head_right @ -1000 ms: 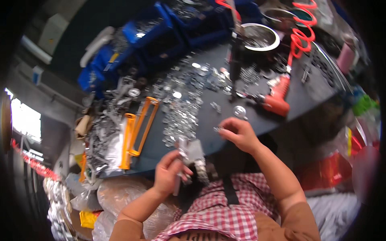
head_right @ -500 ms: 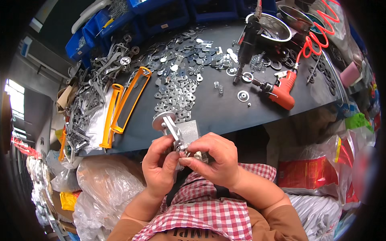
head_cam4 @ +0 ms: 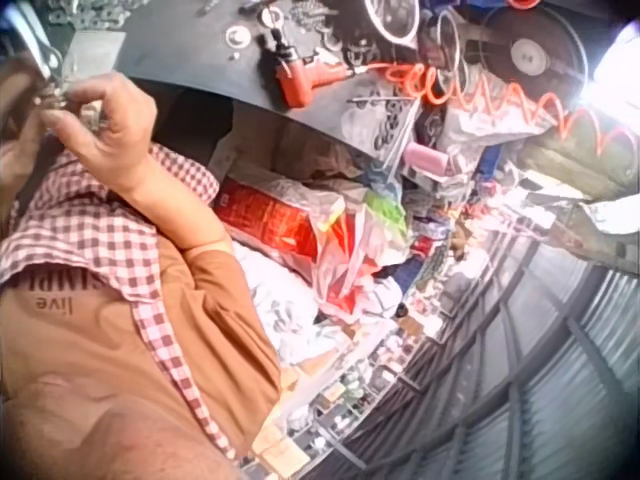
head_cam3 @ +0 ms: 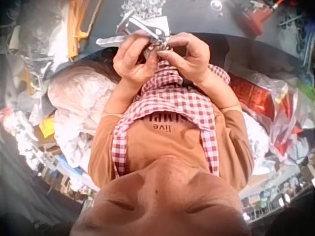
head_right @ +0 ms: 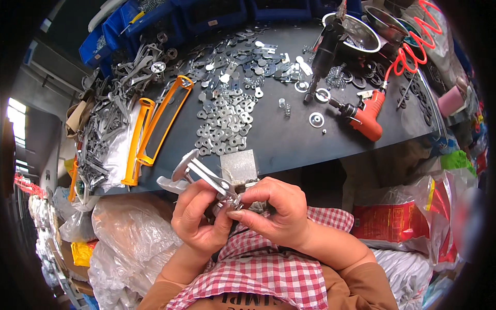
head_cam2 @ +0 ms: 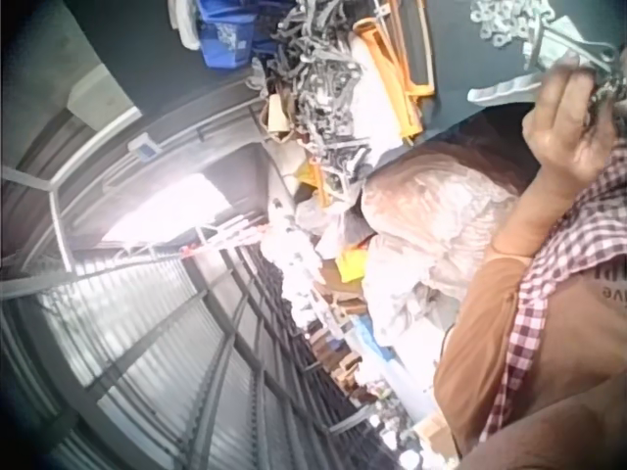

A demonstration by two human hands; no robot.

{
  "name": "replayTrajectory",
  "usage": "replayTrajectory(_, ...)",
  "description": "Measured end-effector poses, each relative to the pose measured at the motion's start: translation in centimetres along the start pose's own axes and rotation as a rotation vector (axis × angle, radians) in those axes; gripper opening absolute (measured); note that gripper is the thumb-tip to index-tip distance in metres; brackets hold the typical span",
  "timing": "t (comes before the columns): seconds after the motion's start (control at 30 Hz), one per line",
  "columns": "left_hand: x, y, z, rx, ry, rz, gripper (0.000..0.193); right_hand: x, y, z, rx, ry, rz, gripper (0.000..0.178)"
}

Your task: The person fastens their apron, retrieves metal parts from storage bins, and assembles a caulking gun mechanism by hand. They then attach the gun frame onto the assembled handle mechanism.

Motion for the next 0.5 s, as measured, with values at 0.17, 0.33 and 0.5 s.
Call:
replayTrajectory(0.17, 0.7, -0.4, 0.5, -0.034, 0.038, 0.116, 0.031, -0.2, 0.5, 0.4, -0.032, 0.01, 0.099, 0.024)
replayTrajectory(0.33, 0.2, -0.6, 0.7, -0.066, 0.045, 0.164, 0.03, 1.2, 1.4, 0.4, -0.078, 0.145, 0.216, 0.023)
replayTrajectory(0.5, -3.0, -1.5, -0.4, -0.034, -0.302, -0.268, 0.032, -1.1, 1.3, 1.6, -0.242, -0.012, 0.054, 0.028)
Point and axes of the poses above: each hand's wrist, its own z-axis towards the middle knuckle, its own y-axis out of the palm, x = y × z, the point moved 8 cm from there along z, towards the middle knuckle, and after that the axes turned 9 degrees about -z, right-handed, at the moved point
